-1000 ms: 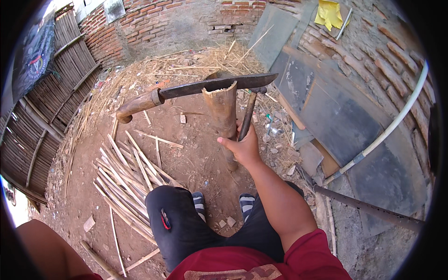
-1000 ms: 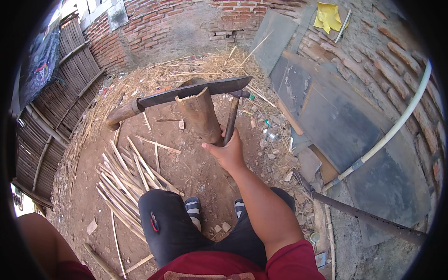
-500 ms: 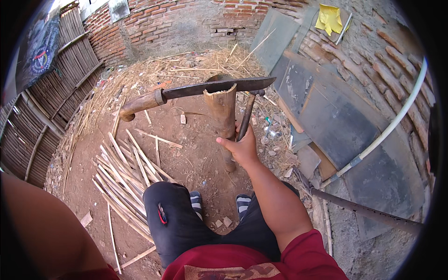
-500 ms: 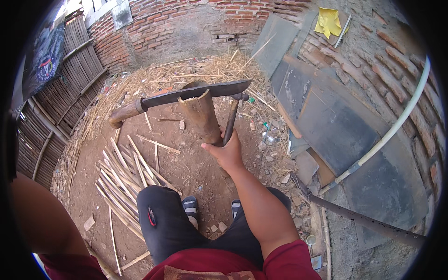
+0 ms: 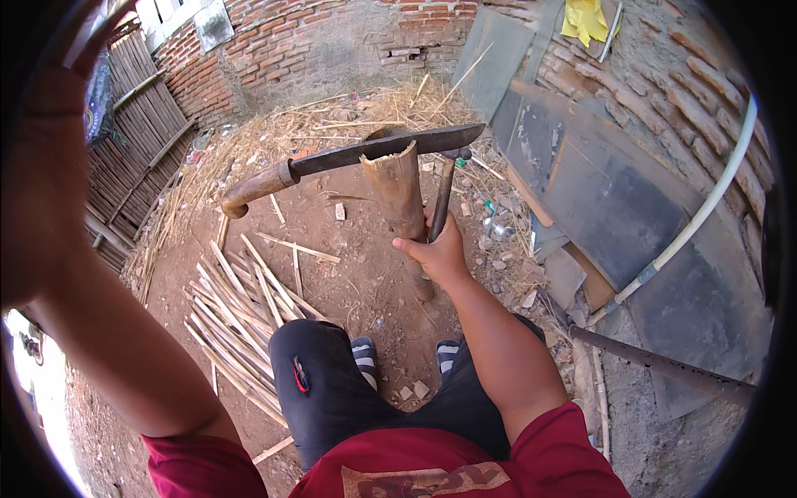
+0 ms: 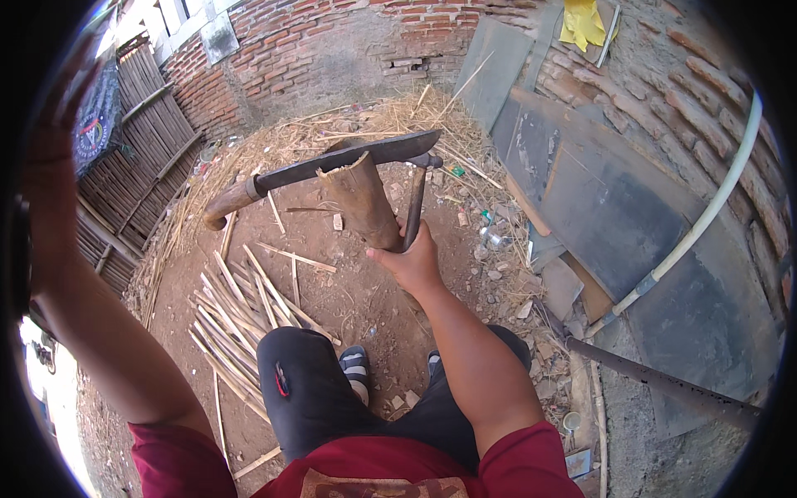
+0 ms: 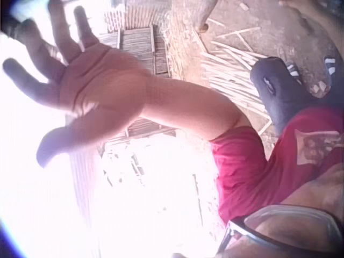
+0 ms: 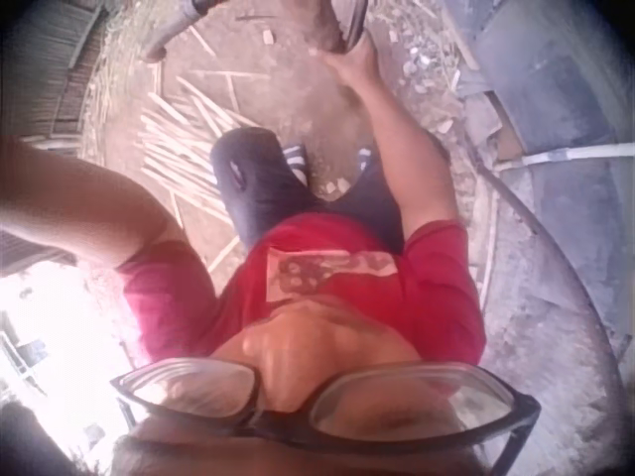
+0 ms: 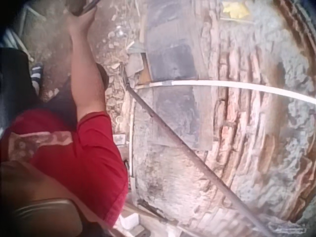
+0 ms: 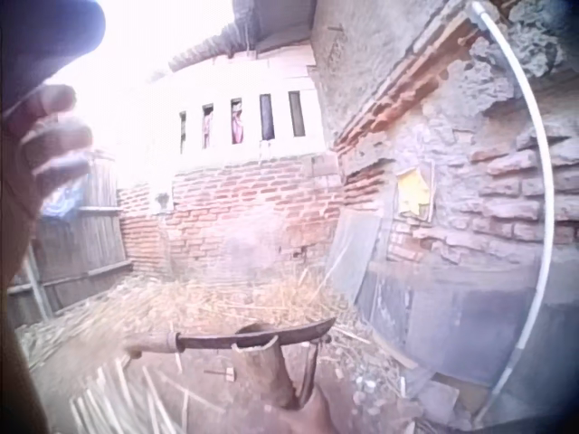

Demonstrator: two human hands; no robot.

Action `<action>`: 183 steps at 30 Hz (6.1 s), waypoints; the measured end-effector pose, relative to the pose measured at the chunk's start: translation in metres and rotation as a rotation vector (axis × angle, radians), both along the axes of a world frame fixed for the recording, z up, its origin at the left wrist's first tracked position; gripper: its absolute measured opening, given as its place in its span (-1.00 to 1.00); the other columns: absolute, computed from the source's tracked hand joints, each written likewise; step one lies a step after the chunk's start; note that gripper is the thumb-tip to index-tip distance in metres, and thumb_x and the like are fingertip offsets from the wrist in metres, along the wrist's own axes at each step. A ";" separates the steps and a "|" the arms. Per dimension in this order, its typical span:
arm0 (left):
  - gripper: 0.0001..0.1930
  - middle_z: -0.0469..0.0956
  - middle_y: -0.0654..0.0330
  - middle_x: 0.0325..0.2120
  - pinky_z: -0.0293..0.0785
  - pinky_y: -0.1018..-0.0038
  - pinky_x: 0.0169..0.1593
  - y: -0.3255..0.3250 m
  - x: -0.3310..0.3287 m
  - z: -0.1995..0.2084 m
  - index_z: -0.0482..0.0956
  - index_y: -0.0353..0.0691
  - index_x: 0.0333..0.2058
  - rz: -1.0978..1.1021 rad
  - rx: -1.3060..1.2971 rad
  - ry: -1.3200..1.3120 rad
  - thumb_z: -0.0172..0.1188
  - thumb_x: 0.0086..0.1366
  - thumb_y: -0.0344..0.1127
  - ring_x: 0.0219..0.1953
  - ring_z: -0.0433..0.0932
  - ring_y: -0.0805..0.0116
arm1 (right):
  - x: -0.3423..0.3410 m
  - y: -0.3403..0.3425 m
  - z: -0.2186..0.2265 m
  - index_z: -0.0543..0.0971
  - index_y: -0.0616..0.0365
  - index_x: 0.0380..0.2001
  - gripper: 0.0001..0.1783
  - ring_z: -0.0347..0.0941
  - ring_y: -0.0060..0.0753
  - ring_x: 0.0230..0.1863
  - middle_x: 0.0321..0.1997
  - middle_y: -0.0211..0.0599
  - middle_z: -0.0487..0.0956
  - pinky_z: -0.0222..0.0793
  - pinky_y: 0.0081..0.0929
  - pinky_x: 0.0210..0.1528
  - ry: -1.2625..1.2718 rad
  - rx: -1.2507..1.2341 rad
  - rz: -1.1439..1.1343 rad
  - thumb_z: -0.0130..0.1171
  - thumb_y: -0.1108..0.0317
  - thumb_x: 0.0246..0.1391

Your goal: The person uses a machete to shave and trim a long strip of bamboo while seated. They then use the machete and a hammer to split the end of a bamboo pole.

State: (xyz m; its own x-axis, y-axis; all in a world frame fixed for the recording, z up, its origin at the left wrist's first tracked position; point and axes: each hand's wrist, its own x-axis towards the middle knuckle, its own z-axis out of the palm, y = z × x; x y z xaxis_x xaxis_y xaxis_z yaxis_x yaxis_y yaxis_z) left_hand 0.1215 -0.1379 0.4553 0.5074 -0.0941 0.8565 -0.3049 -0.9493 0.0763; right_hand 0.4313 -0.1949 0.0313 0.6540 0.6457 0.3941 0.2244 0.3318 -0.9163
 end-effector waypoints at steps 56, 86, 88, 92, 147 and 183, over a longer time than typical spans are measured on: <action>-0.72 0.63 -0.17 -0.48 0.54 -0.01 -0.20 0.049 0.101 -0.165 0.53 -0.36 -0.30 0.884 0.095 0.585 0.40 0.25 -0.26 -0.33 0.64 -0.22 | 0.031 -0.155 0.243 0.54 0.25 -0.04 -0.57 0.58 0.03 -0.40 -0.45 -0.02 0.60 0.44 -0.10 -0.25 -0.805 -0.403 -0.488 -0.08 0.07 0.52; -0.77 0.66 -0.07 -0.45 0.56 0.03 -0.20 0.035 0.102 -0.169 0.56 -0.32 -0.30 0.948 0.085 0.613 0.39 0.23 -0.30 -0.34 0.67 -0.14 | 0.023 -0.142 0.228 0.54 0.25 0.00 -0.54 0.59 0.13 -0.36 -0.44 0.00 0.61 0.42 -0.04 -0.26 -0.827 -0.450 -0.470 -0.04 0.02 0.50; -0.77 0.66 -0.08 -0.45 0.56 0.02 -0.20 0.035 0.103 -0.172 0.56 -0.31 -0.30 0.961 0.098 0.604 0.40 0.23 -0.30 -0.33 0.66 -0.15 | 0.023 -0.142 0.238 0.54 0.26 0.00 -0.54 0.60 0.16 -0.35 -0.44 0.04 0.61 0.43 -0.02 -0.25 -0.755 -0.327 -0.523 -0.05 0.02 0.50; -0.77 0.65 -0.11 -0.46 0.55 -0.01 -0.19 0.034 0.103 -0.171 0.56 -0.31 -0.30 0.969 0.106 0.603 0.38 0.24 -0.29 -0.33 0.66 -0.16 | 0.014 -0.153 0.249 0.54 0.27 0.00 -0.54 0.60 0.14 -0.36 -0.46 0.06 0.60 0.43 -0.03 -0.26 -0.694 -0.233 -0.590 -0.04 0.03 0.49; -0.77 0.65 -0.07 -0.46 0.56 0.02 -0.22 0.040 0.093 -0.170 0.61 -0.28 -0.31 1.052 0.094 0.570 0.42 0.21 -0.26 -0.33 0.66 -0.15 | 0.050 -0.128 0.191 0.54 0.23 -0.02 -0.55 0.53 -0.24 -0.45 -0.50 -0.19 0.55 0.40 -0.21 -0.32 -0.822 -0.457 -0.355 -0.02 0.00 0.49; -0.76 0.70 -0.04 -0.40 0.60 0.08 -0.13 0.025 0.112 -0.160 0.70 -0.25 -0.35 1.095 0.072 0.628 0.44 0.21 -0.18 -0.29 0.70 -0.06 | -0.031 -0.112 0.246 0.52 0.25 -0.15 -0.64 0.58 0.14 -0.48 -0.55 0.02 0.57 0.41 -0.03 -0.40 -0.693 -0.192 -0.266 -0.01 0.13 0.49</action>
